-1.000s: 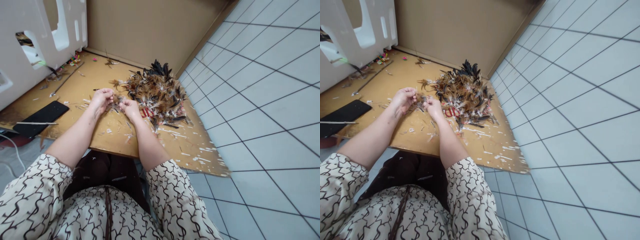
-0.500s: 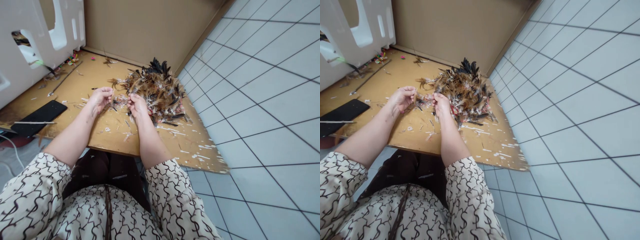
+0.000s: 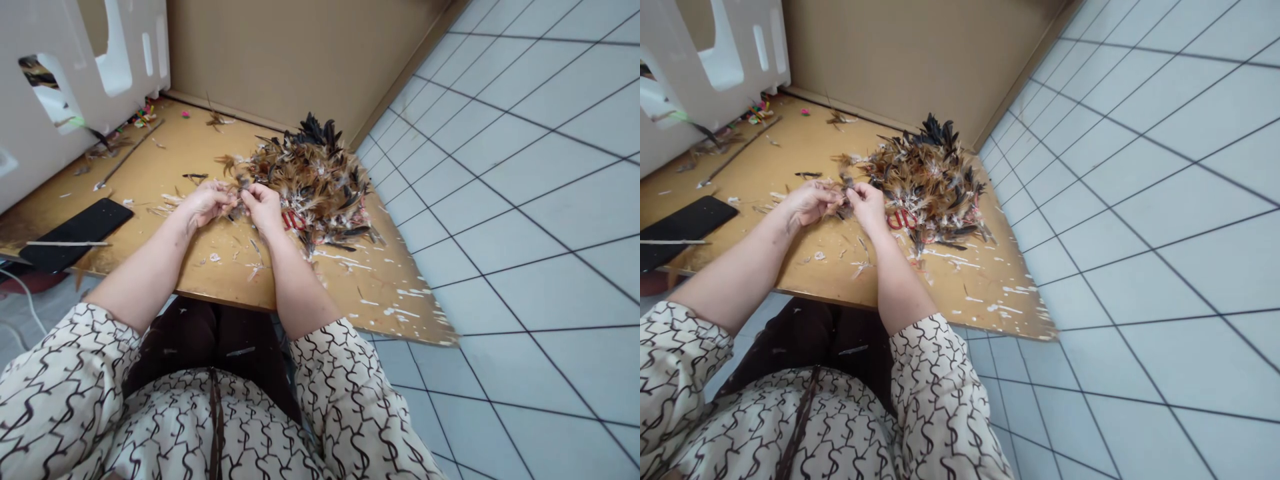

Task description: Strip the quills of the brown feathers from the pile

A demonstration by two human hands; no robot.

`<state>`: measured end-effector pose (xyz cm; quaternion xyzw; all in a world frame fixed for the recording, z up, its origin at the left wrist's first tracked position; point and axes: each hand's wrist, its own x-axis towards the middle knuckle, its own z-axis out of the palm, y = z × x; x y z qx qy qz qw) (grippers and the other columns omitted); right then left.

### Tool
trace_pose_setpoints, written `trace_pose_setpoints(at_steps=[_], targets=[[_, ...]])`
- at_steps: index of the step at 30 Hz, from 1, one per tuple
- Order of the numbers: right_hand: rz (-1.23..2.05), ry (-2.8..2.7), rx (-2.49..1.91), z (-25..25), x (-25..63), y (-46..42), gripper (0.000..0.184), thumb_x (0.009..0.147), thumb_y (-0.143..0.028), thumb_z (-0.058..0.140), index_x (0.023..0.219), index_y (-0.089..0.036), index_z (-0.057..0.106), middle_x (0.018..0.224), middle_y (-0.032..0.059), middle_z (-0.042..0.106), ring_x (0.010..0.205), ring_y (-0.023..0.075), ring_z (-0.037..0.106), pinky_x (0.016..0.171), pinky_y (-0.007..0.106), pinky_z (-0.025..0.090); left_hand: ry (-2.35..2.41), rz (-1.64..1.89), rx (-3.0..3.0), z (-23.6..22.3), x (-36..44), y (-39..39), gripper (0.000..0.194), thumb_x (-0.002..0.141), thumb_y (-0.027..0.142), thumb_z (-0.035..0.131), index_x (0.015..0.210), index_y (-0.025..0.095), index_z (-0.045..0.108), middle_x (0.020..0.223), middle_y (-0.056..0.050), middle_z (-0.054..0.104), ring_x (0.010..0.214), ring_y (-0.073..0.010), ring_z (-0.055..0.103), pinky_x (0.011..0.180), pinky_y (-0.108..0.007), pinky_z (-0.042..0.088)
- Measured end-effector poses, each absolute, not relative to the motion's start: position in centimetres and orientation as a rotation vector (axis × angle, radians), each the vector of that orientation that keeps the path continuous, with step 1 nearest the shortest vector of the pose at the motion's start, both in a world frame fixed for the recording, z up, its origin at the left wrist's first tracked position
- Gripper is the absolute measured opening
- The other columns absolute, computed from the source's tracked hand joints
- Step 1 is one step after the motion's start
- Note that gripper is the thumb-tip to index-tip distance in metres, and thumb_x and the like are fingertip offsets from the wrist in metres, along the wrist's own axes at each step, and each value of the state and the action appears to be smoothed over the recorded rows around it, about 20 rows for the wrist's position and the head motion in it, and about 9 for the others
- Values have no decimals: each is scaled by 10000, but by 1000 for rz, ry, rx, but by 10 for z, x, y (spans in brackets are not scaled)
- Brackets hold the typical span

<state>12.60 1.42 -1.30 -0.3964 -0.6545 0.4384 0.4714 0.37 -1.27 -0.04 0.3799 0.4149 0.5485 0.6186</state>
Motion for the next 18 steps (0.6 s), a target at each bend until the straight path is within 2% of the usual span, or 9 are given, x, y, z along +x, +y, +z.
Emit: trace_pose_setpoints(at_steps=[4, 11, 18], targets=[[1053, -1613, -997, -14, 125, 15, 215, 731, -179, 523, 535, -179, 434, 480, -62, 378, 498, 61, 351, 498, 180, 288, 946, 1265, 870, 1, 3, -14, 150, 489, -26, 569, 495, 112, 513, 441, -4, 536, 356, -50, 416, 364, -172, 298], [1100, -1587, -999, -18, 122, 15, 182, 725, -180, 534, 559, -178, 460, 491, -63, 404, 497, 64, 376, 518, 187, 312, 965, 1245, 824, -1, 1, -13, 140, 565, -18, 580, 614, 106, 540, 478, 1, 552, 369, -51, 452, 383, -162, 344], [1099, -1506, -1048, -22, 123, 19, 165, 718, -194, 545, 576, -181, 463, 499, -65, 444, 458, 53, 384, 472, 174, 323, 987, 1222, 816, 2, 4, -14, 156, 589, -51, 589, 627, 96, 555, 519, -6, 593, 430, -61, 543, 477, -176, 472]])
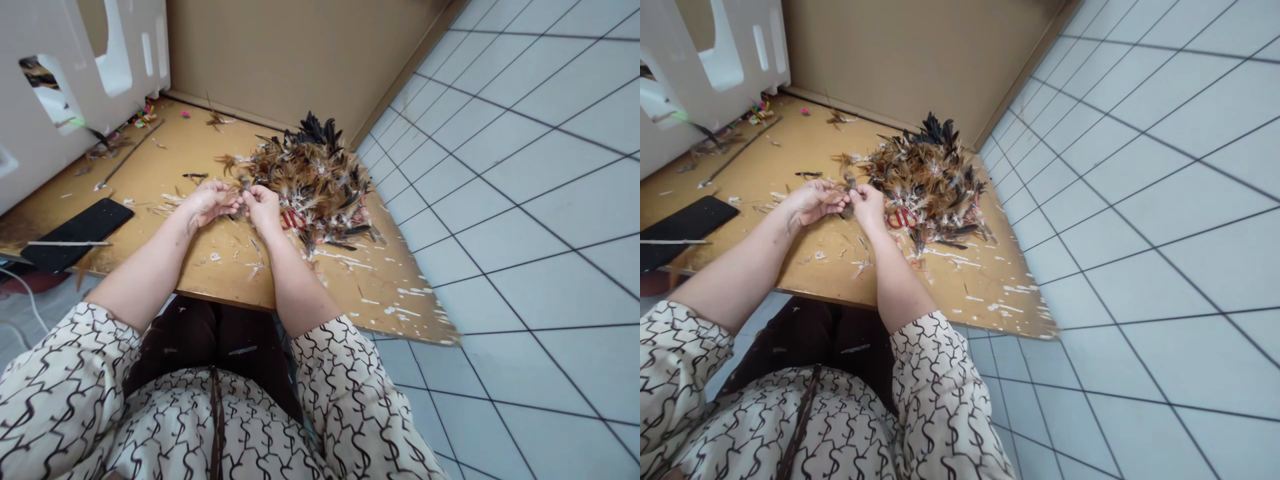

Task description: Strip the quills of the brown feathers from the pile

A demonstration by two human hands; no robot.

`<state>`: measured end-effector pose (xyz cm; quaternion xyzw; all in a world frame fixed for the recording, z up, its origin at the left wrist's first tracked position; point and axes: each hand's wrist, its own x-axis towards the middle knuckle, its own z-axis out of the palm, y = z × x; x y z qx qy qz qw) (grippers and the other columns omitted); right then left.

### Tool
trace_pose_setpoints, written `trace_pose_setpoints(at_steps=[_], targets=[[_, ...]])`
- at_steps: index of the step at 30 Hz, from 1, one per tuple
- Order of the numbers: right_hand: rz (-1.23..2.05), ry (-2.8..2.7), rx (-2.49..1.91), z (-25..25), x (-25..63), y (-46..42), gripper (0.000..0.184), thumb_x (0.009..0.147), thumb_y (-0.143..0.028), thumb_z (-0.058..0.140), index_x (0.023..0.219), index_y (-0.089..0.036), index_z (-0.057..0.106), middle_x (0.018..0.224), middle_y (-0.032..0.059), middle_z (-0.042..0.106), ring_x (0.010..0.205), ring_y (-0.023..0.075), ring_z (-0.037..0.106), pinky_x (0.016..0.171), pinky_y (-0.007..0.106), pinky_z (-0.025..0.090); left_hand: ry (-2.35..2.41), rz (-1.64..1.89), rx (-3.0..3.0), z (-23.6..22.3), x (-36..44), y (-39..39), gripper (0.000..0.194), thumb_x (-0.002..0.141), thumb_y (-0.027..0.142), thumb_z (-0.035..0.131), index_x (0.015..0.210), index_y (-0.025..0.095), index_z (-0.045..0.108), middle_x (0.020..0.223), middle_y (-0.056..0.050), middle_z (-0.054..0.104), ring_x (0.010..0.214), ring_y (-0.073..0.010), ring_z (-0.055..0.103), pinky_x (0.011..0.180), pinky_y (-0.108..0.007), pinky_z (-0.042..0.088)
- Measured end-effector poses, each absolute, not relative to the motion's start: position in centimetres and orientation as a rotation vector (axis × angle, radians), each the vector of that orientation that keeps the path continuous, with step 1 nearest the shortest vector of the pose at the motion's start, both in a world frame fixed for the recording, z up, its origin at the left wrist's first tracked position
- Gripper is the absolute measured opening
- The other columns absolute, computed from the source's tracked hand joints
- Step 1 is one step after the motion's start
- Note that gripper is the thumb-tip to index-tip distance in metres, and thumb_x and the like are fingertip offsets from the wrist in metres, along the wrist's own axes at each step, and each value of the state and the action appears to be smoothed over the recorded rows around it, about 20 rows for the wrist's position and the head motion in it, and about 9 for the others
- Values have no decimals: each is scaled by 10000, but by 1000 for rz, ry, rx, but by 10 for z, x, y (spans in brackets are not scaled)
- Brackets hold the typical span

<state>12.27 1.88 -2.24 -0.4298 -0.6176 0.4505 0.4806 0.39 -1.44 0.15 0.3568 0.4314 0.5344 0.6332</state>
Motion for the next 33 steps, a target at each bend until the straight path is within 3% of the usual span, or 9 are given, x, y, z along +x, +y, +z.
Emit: trace_pose_setpoints(at_steps=[6, 19, 26, 30, 33], targets=[[1121, -1480, -1101, -22, 122, 18, 184, 731, -174, 516, 556, -179, 459, 449, -69, 422, 419, 53, 375, 451, 179, 320, 927, 1283, 800, -2, 5, -14, 238, 518, -101, 615, 658, 86, 574, 536, -15, 610, 476, -87, 581, 517, -196, 490], [944, -1726, -1043, -28, 122, 24, 136, 701, -175, 492, 571, -159, 531, 556, -29, 526, 599, 101, 510, 607, 224, 429, 1111, 1348, 1008, -6, 7, -12, 200, 519, 76, 709, 672, 103, 583, 502, 21, 572, 407, -52, 480, 449, -182, 402], [795, -1902, -1072, -23, 124, 19, 132, 684, -127, 502, 558, -151, 533, 569, -30, 517, 589, 94, 455, 638, 234, 387, 1259, 1331, 1143, -1, 10, -18, 102, 636, 123, 631, 603, 127, 535, 415, 47, 483, 358, -37, 396, 388, -160, 315], [891, -1848, -1084, -19, 123, 16, 149, 683, -95, 536, 543, -145, 536, 541, -41, 501, 556, 76, 440, 611, 218, 378, 1340, 1302, 1159, 3, 12, -20, 82, 667, 99, 583, 613, 131, 531, 425, 48, 470, 362, -39, 386, 396, -164, 319], [1138, -1701, -1137, -14, 123, 13, 198, 748, -122, 514, 553, -147, 529, 485, -55, 453, 460, 56, 387, 492, 191, 346, 1326, 1330, 1155, 2, 12, -18, 62, 678, 97, 562, 631, 128, 536, 458, 40, 491, 375, -38, 387, 405, -167, 322]])
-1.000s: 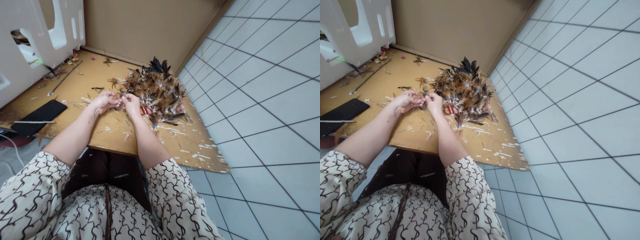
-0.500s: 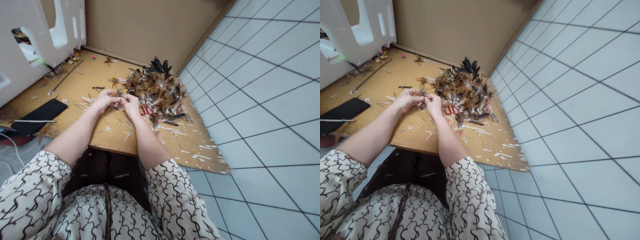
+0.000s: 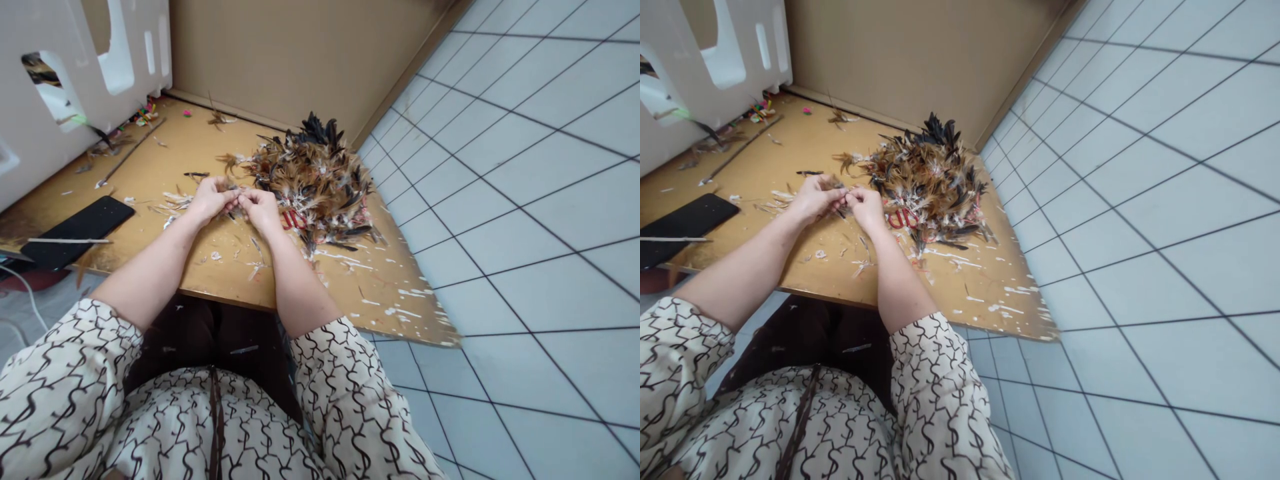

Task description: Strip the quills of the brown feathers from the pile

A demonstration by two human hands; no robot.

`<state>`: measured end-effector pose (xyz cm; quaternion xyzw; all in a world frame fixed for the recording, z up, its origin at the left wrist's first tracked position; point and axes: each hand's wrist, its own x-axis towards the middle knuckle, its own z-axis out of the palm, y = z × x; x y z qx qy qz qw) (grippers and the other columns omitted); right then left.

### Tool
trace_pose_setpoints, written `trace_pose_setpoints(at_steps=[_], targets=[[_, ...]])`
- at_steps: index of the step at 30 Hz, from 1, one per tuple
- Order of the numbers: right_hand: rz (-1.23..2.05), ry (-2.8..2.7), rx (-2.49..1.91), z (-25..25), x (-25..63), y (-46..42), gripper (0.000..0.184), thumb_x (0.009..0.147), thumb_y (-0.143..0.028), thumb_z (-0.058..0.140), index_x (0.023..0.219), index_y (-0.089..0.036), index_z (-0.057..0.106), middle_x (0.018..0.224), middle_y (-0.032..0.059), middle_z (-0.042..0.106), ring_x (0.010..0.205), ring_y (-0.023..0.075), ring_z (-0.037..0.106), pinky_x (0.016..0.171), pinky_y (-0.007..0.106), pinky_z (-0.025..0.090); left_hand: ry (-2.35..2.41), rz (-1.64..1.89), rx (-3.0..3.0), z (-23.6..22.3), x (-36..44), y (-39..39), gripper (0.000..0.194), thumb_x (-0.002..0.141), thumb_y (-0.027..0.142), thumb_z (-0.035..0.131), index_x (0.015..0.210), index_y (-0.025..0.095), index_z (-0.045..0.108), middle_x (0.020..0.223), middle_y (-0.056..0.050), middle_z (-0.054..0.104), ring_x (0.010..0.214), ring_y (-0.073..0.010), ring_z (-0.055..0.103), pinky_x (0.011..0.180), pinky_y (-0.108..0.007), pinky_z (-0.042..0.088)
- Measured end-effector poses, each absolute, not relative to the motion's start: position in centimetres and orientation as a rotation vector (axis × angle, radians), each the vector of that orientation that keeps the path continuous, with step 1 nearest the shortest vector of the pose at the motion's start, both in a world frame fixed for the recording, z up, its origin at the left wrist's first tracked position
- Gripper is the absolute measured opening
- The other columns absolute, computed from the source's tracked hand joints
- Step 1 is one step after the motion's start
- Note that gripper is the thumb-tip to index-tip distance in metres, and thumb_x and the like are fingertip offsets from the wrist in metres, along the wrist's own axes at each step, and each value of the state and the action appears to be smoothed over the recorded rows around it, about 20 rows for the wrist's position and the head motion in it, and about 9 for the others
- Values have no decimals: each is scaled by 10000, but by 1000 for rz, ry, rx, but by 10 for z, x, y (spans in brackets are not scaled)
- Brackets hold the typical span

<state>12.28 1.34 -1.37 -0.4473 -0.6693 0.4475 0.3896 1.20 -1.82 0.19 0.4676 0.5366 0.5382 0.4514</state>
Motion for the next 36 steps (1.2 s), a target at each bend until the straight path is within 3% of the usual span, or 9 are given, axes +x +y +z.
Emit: trace_pose_setpoints(at_steps=[3, 9, 17, 28, 36], targets=[[1359, -1522, -1209, -8, 123, 10, 273, 828, -208, 473, 566, -145, 519, 466, -57, 436, 385, 36, 343, 384, 166, 282, 1289, 1351, 1155, -2, 11, -15, 42, 684, 101, 555, 653, 128, 544, 476, 36, 501, 385, -41, 394, 418, -173, 330], [1452, -1506, -1233, -3, 121, 3, 342, 861, -286, 467, 556, -137, 510, 412, -69, 409, 324, 11, 313, 317, 134, 228, 1244, 1351, 1200, -8, 9, -10, 26, 670, 103, 569, 679, 127, 566, 499, 24, 518, 419, -55, 425, 462, -191, 360], [1585, -1504, -1206, -1, 127, 6, 279, 854, -176, 472, 587, -134, 538, 396, -74, 429, 317, 15, 327, 308, 127, 241, 1232, 1343, 1190, -5, 9, -13, 61, 661, 119, 582, 626, 138, 535, 473, 26, 517, 400, -49, 407, 426, -176, 322], [1389, -1686, -1100, -6, 130, 10, 178, 730, -49, 535, 575, -130, 567, 439, -67, 494, 371, 18, 370, 374, 137, 290, 1284, 1253, 1180, -1, 9, -16, 156, 587, 141, 658, 593, 149, 502, 430, 54, 490, 360, -38, 379, 388, -164, 303], [1186, -1856, -1107, -10, 135, 13, 160, 664, -118, 551, 505, -136, 558, 416, -65, 457, 416, 40, 354, 461, 181, 296, 1333, 1235, 1244, -5, 11, -15, 156, 622, 139, 643, 574, 147, 495, 425, 46, 485, 364, -42, 371, 392, -177, 295]])
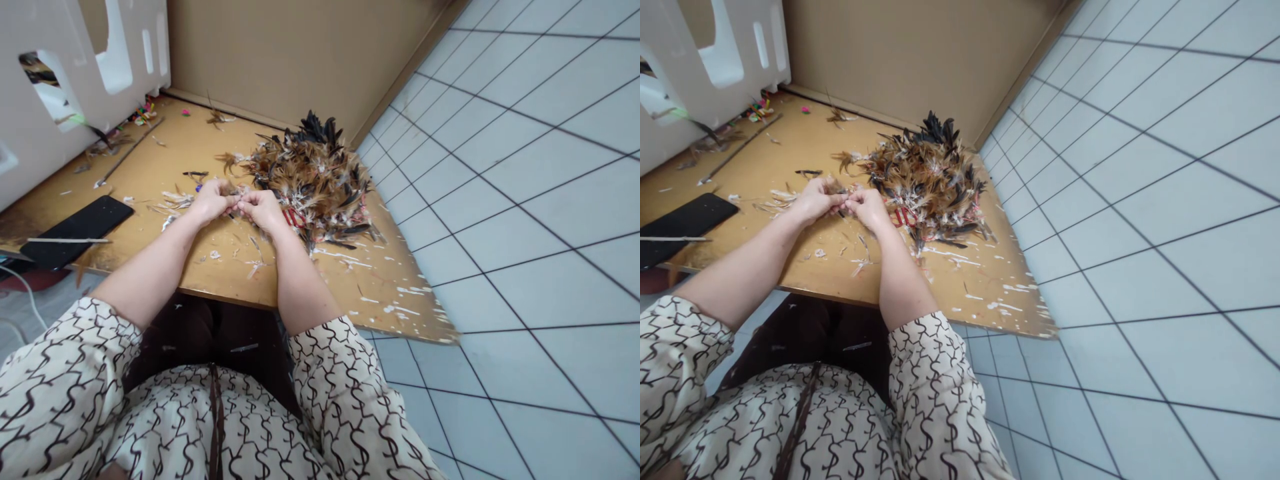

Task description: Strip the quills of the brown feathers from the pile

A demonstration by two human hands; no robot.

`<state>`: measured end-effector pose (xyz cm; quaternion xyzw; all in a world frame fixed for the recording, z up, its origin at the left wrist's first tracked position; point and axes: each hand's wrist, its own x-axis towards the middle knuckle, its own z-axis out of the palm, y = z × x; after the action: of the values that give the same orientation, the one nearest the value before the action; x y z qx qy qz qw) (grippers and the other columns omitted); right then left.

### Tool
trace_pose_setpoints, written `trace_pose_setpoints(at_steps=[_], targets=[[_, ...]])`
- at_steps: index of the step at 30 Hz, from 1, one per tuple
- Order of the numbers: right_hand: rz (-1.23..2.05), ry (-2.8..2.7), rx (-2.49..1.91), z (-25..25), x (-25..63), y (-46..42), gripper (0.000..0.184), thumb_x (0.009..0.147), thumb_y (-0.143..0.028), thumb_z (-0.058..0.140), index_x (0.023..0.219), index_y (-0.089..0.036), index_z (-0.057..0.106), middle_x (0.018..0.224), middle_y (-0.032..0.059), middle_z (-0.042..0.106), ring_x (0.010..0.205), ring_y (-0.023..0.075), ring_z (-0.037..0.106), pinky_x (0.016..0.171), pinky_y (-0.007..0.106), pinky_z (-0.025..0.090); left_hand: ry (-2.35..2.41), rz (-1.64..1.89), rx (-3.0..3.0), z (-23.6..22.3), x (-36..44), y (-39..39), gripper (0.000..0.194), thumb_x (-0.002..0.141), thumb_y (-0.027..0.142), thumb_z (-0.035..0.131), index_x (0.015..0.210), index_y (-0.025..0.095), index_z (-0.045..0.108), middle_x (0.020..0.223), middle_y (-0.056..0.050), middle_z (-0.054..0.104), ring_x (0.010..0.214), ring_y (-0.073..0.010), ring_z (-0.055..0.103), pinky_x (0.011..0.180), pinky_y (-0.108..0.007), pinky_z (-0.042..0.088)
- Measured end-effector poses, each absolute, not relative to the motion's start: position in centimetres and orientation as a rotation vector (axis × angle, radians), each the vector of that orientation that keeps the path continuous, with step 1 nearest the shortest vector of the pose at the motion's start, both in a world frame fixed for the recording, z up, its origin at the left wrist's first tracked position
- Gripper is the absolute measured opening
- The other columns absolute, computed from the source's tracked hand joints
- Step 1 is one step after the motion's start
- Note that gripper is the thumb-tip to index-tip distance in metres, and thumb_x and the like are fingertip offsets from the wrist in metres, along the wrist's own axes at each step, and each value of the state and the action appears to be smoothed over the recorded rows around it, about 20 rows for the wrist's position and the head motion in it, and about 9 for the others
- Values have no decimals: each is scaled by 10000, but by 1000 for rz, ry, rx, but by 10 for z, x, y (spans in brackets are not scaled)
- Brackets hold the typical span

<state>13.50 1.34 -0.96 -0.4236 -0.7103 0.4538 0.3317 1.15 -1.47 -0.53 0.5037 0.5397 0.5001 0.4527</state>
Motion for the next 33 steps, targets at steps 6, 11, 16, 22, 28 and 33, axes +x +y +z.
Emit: trace_pose_setpoints(at_steps=[6, 11, 16, 22, 28, 33], targets=[[944, -1619, -1276, -7, 147, 28, 182, 654, -151, 542, 475, -146, 510, 430, -64, 441, 437, 49, 348, 483, 195, 290, 1354, 1175, 1250, -5, 12, -16, 120, 618, 161, 657, 621, 144, 538, 452, 44, 497, 390, -47, 377, 425, -188, 306], [1041, -1302, -1264, 2, 153, 30, 149, 689, -168, 517, 541, -154, 511, 455, -64, 456, 420, 45, 354, 460, 184, 310, 1144, 819, 1566, -4, 20, -27, 109, 542, 134, 685, 623, 132, 613, 474, 49, 511, 440, -53, 420, 490, -203, 337], [1073, -1314, -1240, 2, 151, 28, 153, 689, -164, 534, 537, -152, 513, 455, -65, 466, 433, 40, 371, 463, 171, 323, 1132, 634, 1941, -15, 29, -27, 61, 569, 163, 652, 630, 160, 654, 502, 47, 532, 477, -72, 445, 524, -216, 332], [1076, -1350, -1245, 1, 149, 28, 168, 700, -170, 534, 534, -149, 522, 462, -62, 468, 431, 38, 354, 454, 170, 300, 1171, 669, 2086, -16, 24, -22, 86, 577, 94, 575, 530, 165, 585, 575, 27, 561, 579, -97, 483, 612, -219, 362], [1086, -1370, -1231, 1, 148, 26, 176, 710, -176, 532, 538, -153, 505, 471, -63, 464, 433, 37, 361, 447, 166, 288, 1178, 688, 1921, 2, 2, -26, 53, 587, 116, 566, 554, 156, 575, 503, 45, 519, 502, -73, 435, 548, -201, 343], [1102, -1351, -1227, 2, 148, 24, 164, 718, -155, 523, 554, -150, 516, 465, -64, 464, 426, 35, 349, 447, 166, 288, 1136, 539, 1880, -2, -2, -25, 62, 534, 101, 587, 537, 156, 615, 490, 41, 550, 481, -71, 463, 539, -192, 353]])
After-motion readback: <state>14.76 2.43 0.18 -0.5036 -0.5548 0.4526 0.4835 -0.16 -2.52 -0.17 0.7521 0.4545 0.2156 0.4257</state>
